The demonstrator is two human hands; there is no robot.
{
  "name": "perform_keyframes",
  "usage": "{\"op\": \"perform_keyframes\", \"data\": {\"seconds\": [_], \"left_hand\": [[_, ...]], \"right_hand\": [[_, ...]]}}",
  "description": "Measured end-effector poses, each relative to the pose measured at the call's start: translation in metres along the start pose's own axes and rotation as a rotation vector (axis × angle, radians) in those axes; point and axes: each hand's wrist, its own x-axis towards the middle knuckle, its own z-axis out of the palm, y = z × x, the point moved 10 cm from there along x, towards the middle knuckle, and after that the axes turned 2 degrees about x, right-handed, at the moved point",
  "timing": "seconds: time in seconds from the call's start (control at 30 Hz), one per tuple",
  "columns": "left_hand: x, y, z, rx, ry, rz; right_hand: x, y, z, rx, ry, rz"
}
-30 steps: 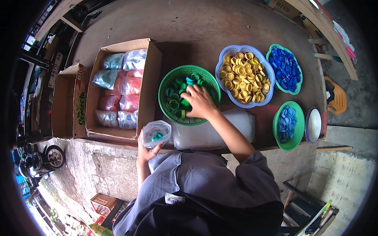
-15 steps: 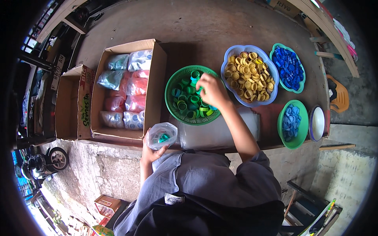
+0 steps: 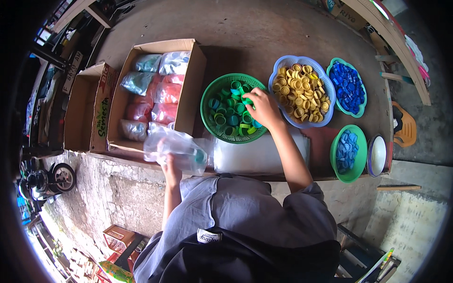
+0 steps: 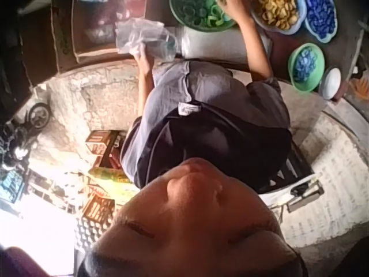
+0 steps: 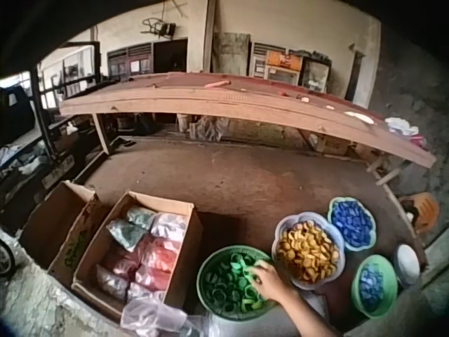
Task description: Sorting plastic bottle caps by color into plastic bags.
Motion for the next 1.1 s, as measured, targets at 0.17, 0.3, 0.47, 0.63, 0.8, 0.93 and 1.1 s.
{"op": "perform_keyframes", "data": {"seconds": [0.17,0.3,0.47,0.63,0.8,0.93,1.1], "left_hand": [[0.031,0.033,0.008,-0.657,0.117,-0.141],[0.047,0.061,0.026,-0.857,-0.046,-0.057],[0.048,0.071,0.041,-1.183,-0.109,-0.098],[0.028,0.058,0.004,-0.386,0.208,-0.065],[0.007,0.030,-0.011,-0.086,0.047,-0.027],[-0.005,0.027,0.004,0.105,-0.031,0.082],[-0.019,0.008,-0.003,0.070,-0.022,0.053]], "right_hand": [[-0.008,-0.016,0.001,0.006,0.021,-0.056],[-0.012,-0.038,0.015,0.148,-0.062,-0.141],[-0.024,-0.037,0.050,-0.072,-0.252,-0.182],[-0.005,-0.018,0.039,-0.002,-0.172,-0.169],[0.012,0.006,-0.004,0.122,-0.038,-0.010],[0.009,-0.008,-0.011,0.132,0.005,-0.085],[-0.007,-0.029,0.016,0.101,-0.201,-0.147]]}}
